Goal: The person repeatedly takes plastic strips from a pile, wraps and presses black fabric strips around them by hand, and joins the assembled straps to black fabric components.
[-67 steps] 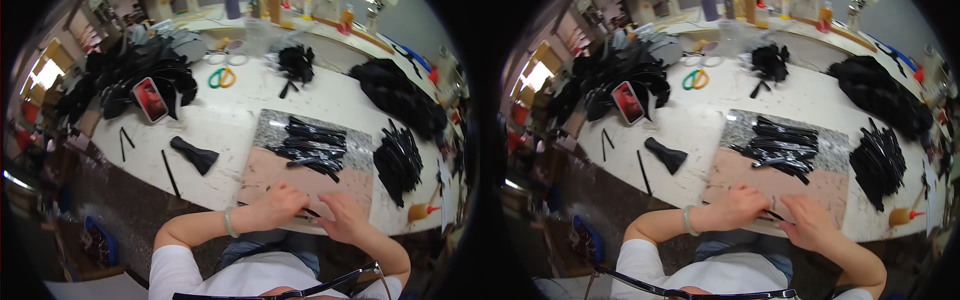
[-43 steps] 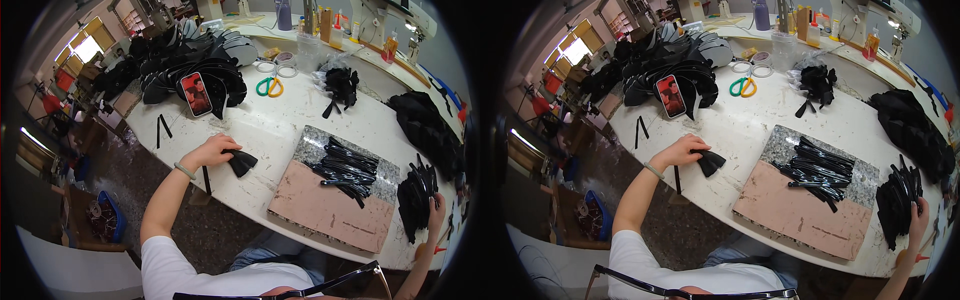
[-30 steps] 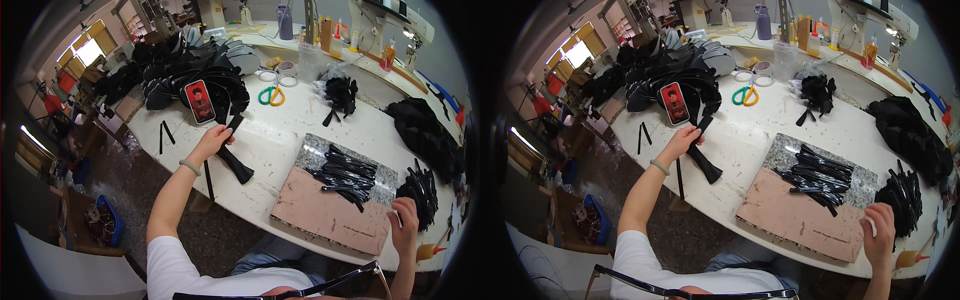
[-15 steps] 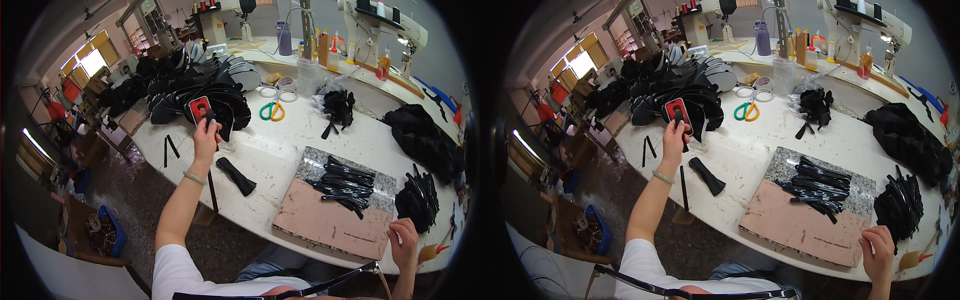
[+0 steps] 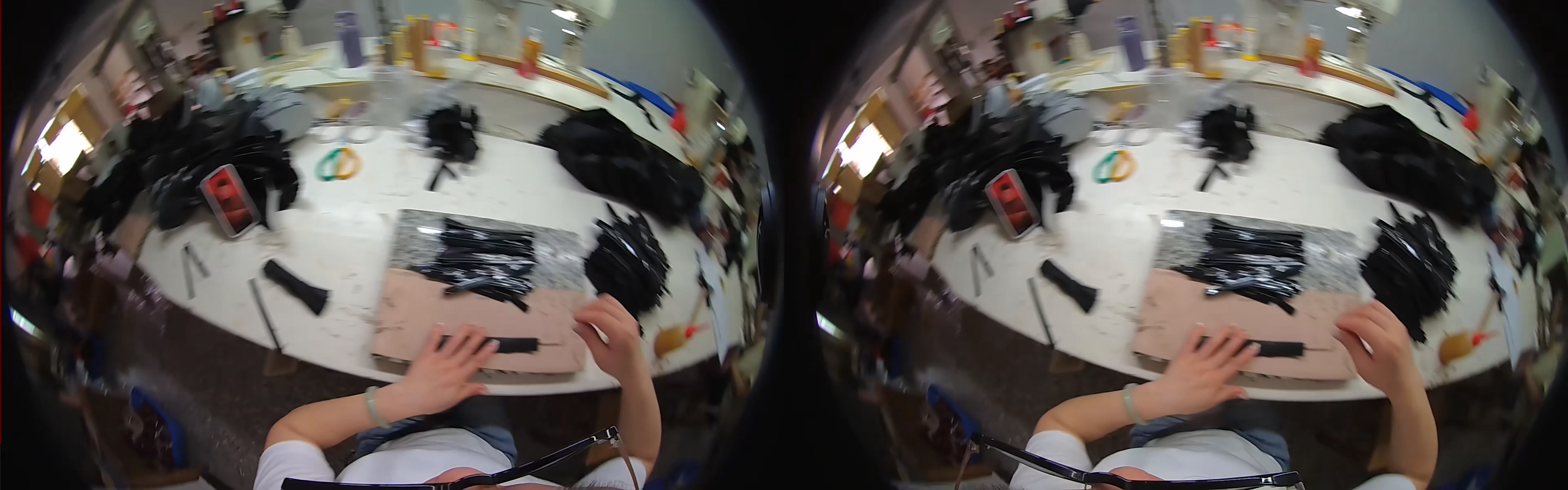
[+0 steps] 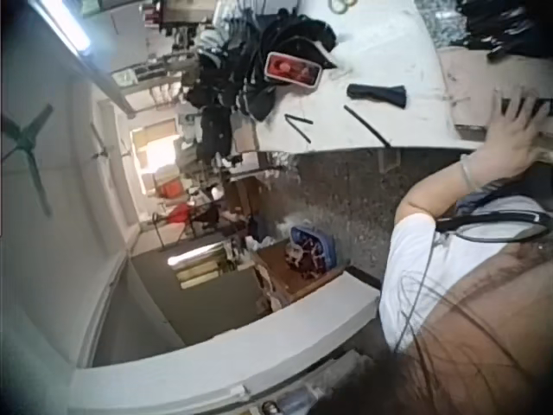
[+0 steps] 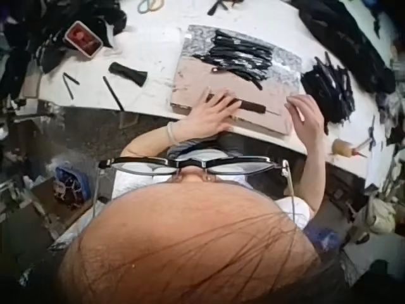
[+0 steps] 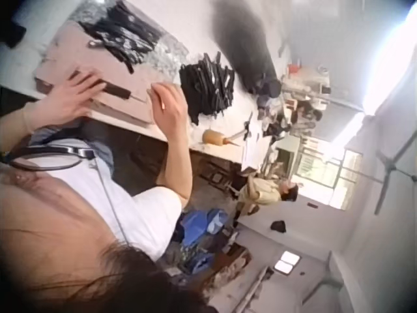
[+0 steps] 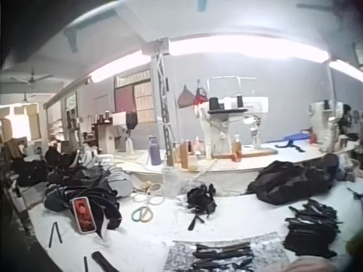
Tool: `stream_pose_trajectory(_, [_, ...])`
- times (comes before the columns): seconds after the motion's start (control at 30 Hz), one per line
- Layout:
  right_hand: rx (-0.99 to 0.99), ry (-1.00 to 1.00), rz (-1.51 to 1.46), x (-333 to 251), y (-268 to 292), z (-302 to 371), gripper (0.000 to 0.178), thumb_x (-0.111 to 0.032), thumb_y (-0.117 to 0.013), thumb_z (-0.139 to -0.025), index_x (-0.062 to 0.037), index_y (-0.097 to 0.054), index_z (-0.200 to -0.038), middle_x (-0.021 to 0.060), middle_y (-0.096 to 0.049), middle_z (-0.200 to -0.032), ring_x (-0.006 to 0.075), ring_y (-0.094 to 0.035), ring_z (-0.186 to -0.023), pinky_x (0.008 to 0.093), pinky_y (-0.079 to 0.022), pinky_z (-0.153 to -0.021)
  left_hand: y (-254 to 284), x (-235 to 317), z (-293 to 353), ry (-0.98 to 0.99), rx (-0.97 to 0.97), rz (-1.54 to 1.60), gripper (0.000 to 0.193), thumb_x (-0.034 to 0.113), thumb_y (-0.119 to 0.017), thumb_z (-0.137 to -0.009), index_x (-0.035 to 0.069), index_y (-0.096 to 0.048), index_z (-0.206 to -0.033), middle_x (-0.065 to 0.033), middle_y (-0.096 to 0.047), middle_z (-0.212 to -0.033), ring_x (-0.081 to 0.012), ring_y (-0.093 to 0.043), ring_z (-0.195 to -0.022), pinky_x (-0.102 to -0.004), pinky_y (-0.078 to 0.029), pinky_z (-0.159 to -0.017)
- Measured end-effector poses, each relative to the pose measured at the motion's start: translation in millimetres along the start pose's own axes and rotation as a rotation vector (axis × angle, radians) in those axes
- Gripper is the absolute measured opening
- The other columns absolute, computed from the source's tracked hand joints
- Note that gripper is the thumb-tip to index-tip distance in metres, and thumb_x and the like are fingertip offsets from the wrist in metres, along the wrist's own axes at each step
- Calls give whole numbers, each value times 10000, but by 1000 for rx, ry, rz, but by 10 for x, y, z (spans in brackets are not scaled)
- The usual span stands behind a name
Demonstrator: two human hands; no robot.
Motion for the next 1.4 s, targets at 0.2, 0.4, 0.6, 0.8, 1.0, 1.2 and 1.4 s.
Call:
stream_pose_trajectory(0.2, [44, -25, 13, 435, -388, -415, 103, -80, -708, -814, -29, -673, -897, 104, -656, -872, 297, -615, -827, 377, -504, -730, -11, 82, -82, 26, -13, -78, 709, 559, -567, -872, 112, -459, -1411, -169, -413, -1458, -357, -331, -1380, -646, -222, -1052])
stream_pose_trajectory(0.4, [9, 78, 12, 819, -1342, -1106, 119, -129, -679, -831, -56, -696, -923, 71, -666, -945, 278, -592, -967, 377, -488, -834, 181, -26, -195, 117, -23, 18, 692, 513, -591, -883, 100, -445, -1419, -185, -398, -1461, -398, -322, -1374, -682, -230, -1034])
stream_pose_trajectory(0.6, [-221, -125, 169, 882, -1880, -1571, 213, -274, -677, -840, -96, -724, -946, 69, -690, -972, 279, -614, -991, 398, -487, -831, 779, -1259, -600, 244, 536, 139, 354, 132, -636, -878, 22, -573, -1208, -190, -557, -1234, -356, -496, -1152, -428, -415, -973])
stream_pose_trajectory(0.8, [-180, -301, -25, 1162, -2036, -1564, 237, -258, -670, -855, -43, -719, -941, 151, -699, -902, 315, -666, -855, 412, -512, -778, 420, -1915, -1108, 389, 527, 567, 307, 67, -631, -862, 23, -574, -1160, -169, -633, -1047, -345, -558, -1036, -411, -456, -906])
stream_pose_trajectory(1.0, [181, -586, -823, 1474, -1557, -1313, 212, -199, -590, -954, 2, -645, -990, 49, -651, -711, 104, -608, -667, 275, -479, -629, 272, -1806, -1247, 179, 351, 183, 167, 50, -639, -852, 43, -656, -1018, -113, -643, -1029, -310, -568, -992, -385, -469, -890])
stream_pose_trajectory(1.2, [260, -474, -267, 1041, -43, -1019, 151, -167, -588, -966, -29, -629, -1009, 30, -622, -755, 77, -572, -682, 241, -446, -602, 400, -1736, -1252, 177, 397, 58, 123, 40, -629, -847, 73, -697, -945, -85, -614, -1033, -318, -487, -989, -376, -446, -893])
stream_pose_trajectory(1.4, [-509, -259, -330, 80, -998, -441, 160, -108, -675, -884, -45, -688, -1031, 13, -657, -762, 83, -599, -648, 246, -486, -606, 612, -1562, -1080, 207, 481, 155, 182, 47, -618, -872, 38, -667, -1048, -109, -577, -1093, -323, -484, -1037, -386, -439, -908])
Point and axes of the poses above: each hand's wrist, its own z-axis away from the middle knuckle, its own y-axis out of the back of the hand, x = y × z, the point moved 8 cm from there along -z, towards the middle knuckle
